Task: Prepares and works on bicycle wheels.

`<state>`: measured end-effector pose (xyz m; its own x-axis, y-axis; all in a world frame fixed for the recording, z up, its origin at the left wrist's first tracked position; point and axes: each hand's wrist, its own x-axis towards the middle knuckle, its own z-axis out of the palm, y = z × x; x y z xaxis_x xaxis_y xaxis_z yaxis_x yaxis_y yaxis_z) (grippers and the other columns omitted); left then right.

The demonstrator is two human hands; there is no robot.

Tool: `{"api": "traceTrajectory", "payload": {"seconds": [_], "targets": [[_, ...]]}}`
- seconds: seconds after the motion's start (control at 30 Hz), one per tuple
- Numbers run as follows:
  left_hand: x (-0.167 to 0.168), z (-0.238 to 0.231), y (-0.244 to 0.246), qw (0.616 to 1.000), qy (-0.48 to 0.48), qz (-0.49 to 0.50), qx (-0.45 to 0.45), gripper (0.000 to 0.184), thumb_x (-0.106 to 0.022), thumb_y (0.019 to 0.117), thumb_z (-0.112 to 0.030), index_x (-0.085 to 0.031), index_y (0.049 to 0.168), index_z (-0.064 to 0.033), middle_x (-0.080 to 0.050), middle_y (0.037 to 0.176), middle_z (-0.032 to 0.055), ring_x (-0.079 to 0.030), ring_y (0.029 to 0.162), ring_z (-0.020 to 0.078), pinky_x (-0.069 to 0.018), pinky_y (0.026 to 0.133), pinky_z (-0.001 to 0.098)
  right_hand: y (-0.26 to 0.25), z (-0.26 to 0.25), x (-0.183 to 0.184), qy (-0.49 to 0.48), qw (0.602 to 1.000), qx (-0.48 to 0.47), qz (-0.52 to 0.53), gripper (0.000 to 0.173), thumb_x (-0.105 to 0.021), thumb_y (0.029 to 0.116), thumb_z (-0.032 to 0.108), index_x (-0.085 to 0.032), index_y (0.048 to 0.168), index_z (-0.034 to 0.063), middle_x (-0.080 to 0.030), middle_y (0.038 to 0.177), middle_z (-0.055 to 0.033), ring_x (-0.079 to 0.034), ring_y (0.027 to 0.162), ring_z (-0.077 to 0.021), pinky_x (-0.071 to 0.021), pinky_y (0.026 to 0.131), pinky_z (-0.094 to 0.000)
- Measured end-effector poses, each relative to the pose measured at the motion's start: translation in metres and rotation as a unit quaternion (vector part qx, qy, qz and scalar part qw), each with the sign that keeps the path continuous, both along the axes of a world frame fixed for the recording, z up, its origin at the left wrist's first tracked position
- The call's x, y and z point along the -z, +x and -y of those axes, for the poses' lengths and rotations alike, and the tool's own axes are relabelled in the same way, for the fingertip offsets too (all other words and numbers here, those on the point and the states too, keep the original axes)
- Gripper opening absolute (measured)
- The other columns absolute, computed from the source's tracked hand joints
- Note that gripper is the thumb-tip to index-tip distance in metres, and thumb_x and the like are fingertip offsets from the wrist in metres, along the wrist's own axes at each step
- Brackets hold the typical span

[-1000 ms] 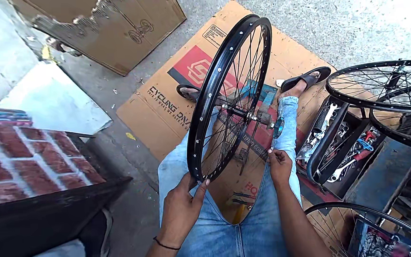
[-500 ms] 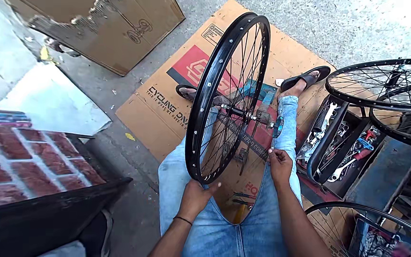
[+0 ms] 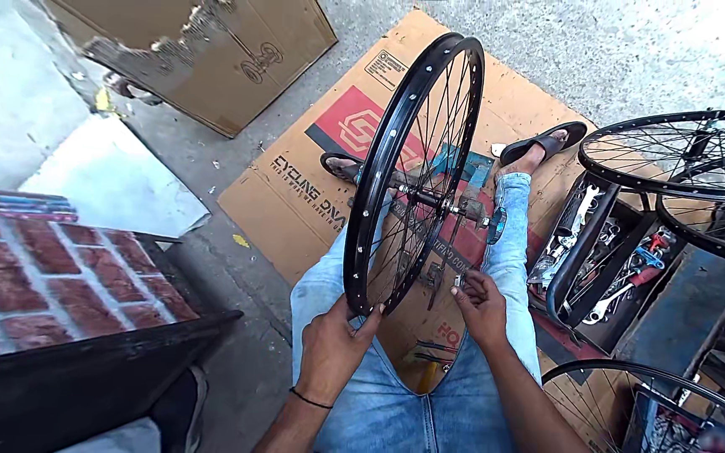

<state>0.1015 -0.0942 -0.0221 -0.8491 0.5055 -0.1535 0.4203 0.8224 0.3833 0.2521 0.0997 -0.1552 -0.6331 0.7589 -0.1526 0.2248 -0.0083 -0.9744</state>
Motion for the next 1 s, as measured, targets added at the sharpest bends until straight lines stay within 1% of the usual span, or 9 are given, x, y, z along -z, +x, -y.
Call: {"api": "traceTrajectory", "payload": {"seconds": [0.07,0.17,0.37,0.43,0.47,0.53,0.7,0.83,1.0], "targets": [[-0.025,-0.010,-0.006,0.998,0.056,-0.042,0.004,0.048,-0.064,0.0899,-0.060,-0.073,0.112,-0.0195,-0.078,0.091,-0.0069,-0.075,0.083,0.0090,-0.0627,0.072,0.0425,-0.005,0.008,-0.005,0.075,0.995,-0.054,-0.028,0.044,-0.079,0.0892,0.032,-0.069,0.127,0.0124,-0.073,0.114,-0.0016,-0.073,0.095,-0.0115,-0.0638,0.081,-0.0346],[-0.051,-0.029,-0.019,0.975,0.215,-0.053,0.025,0.045,-0.067,0.0937,-0.051,-0.070,0.116,-0.0116,-0.076,0.098,-0.0048,-0.073,0.091,0.0057,-0.0633,0.084,0.0317,-0.023,0.018,-0.021,0.173,0.976,-0.090,-0.098,0.038,-0.078,0.0907,0.037,-0.072,0.120,0.0132,-0.071,0.124,-0.0006,-0.067,0.115,-0.0143,-0.0584,0.098,-0.0403],[-0.029,-0.042,-0.023,0.946,0.321,0.041,0.030,0.047,-0.042,0.1081,-0.043,-0.067,0.124,-0.0064,-0.070,0.119,0.0029,-0.066,0.110,0.0125,-0.0563,0.095,0.0327,-0.075,0.000,-0.071,0.266,0.938,-0.038,-0.219,0.034,-0.076,0.0927,0.035,-0.073,0.118,0.0130,-0.070,0.127,-0.0021,-0.062,0.125,-0.0201,-0.0525,0.107,-0.0453],[-0.025,-0.049,-0.021,0.931,0.363,0.040,0.013,0.042,-0.044,0.1087,-0.036,-0.069,0.116,-0.0041,-0.075,0.098,0.0029,-0.072,0.091,0.0132,-0.0613,0.082,0.0303,-0.092,-0.014,-0.085,0.287,0.927,-0.025,-0.241,0.034,-0.076,0.0927,0.034,-0.074,0.118,0.0123,-0.070,0.126,-0.0023,-0.062,0.125,-0.0205,-0.0500,0.110,-0.0470],[-0.028,-0.056,-0.021,0.922,0.386,0.043,0.010,0.038,-0.045,0.1090,-0.033,-0.070,0.113,-0.0040,-0.074,0.084,0.0020,-0.072,0.075,0.0131,-0.0614,0.069,0.0273,-0.101,-0.021,-0.091,0.297,0.921,-0.021,-0.252,0.033,-0.076,0.0928,0.033,-0.074,0.117,0.0114,-0.071,0.126,-0.0028,-0.063,0.124,-0.0205,-0.0493,0.111,-0.0475],[-0.041,-0.070,-0.027,0.915,0.398,0.059,0.019,0.035,-0.046,0.1090,-0.031,-0.071,0.111,-0.0057,-0.069,0.071,0.0010,-0.066,0.059,0.0133,-0.0577,0.056,0.0249,-0.117,-0.034,-0.101,0.309,0.911,-0.017,-0.272,0.032,-0.076,0.0925,0.032,-0.074,0.116,0.0094,-0.071,0.124,-0.0044,-0.064,0.123,-0.0212,-0.0500,0.111,-0.0475],[-0.066,-0.095,-0.050,0.939,0.339,0.048,0.012,0.038,-0.051,0.1051,-0.043,-0.073,0.096,-0.0129,-0.069,0.066,-0.0007,-0.066,0.053,0.0142,-0.0579,0.049,0.0278,-0.143,-0.055,-0.117,0.315,0.905,0.002,-0.286,0.035,-0.080,0.0883,0.029,-0.075,0.115,0.0077,-0.072,0.121,-0.0058,-0.067,0.119,-0.0198,-0.0565,0.104,-0.0427],[-0.073,-0.105,-0.066,0.967,0.254,0.000,-0.008,0.046,-0.050,0.0995,-0.059,-0.072,0.082,-0.0220,-0.067,0.067,-0.0070,-0.064,0.058,0.0100,-0.0534,0.053,0.0311,-0.150,-0.057,-0.114,0.315,0.906,0.005,-0.283,0.034,-0.081,0.0878,0.032,-0.076,0.112,0.0086,-0.073,0.117,-0.0039,-0.068,0.115,-0.0169,-0.0602,0.098,-0.0382],[-0.076,-0.121,-0.059,0.938,0.329,0.098,-0.044,0.041,-0.056,0.1018,-0.044,-0.070,0.083,-0.0107,-0.064,0.067,0.0010,-0.062,0.056,0.0145,-0.0548,0.053,0.0302,-0.148,-0.059,-0.099,0.291,0.919,-0.047,-0.262,0.032,-0.058,0.1043,0.033,-0.075,0.122,0.0126,-0.072,0.125,-0.0033,-0.068,0.116,-0.0166,-0.0567,0.102,-0.0416]]}}
